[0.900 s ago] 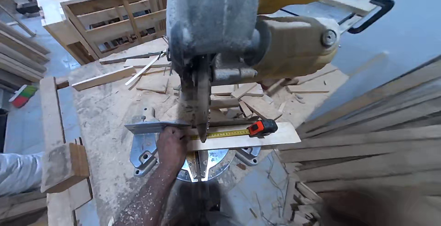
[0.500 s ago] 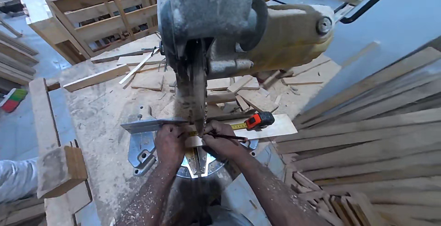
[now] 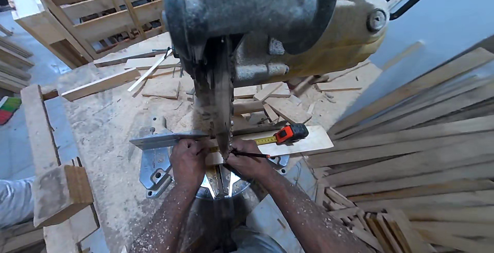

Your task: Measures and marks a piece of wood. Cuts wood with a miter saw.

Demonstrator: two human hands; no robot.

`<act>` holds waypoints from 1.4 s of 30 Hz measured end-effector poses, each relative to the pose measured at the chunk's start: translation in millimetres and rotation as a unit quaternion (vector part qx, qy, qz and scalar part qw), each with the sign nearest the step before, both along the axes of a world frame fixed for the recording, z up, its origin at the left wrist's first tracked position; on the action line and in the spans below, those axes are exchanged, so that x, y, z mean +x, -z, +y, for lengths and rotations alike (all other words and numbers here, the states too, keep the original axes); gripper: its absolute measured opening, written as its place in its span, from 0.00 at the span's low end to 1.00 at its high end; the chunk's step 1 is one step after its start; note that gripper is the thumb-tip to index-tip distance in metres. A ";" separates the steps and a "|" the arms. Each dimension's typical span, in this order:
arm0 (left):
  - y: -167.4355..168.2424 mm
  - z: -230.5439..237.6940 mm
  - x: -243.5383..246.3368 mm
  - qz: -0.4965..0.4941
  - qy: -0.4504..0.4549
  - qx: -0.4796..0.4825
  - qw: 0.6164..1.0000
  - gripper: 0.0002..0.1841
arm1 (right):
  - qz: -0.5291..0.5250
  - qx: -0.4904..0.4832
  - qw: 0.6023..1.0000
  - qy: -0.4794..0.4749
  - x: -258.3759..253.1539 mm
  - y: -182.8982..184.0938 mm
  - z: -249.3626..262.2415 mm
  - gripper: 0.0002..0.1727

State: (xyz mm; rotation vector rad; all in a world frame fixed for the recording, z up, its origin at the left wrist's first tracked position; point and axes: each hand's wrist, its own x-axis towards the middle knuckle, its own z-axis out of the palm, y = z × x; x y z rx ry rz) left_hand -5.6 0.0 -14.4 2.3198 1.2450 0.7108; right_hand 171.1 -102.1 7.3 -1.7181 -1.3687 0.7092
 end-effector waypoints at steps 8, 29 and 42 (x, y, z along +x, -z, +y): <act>3.0 0.8 -0.7 -0.013 0.003 0.001 1.000 0.05 | -0.008 -0.013 1.000 -0.006 -0.2 -1.1 -0.3 0.06; -0.7 0.7 -0.2 -0.007 0.000 -0.001 1.000 0.03 | 0.005 -0.025 1.000 0.009 -1.9 -3.8 0.2 0.06; -10.1 1.4 0.7 0.017 0.012 -0.028 0.999 0.07 | 0.068 -0.073 0.995 0.022 0.4 -19.5 0.9 0.09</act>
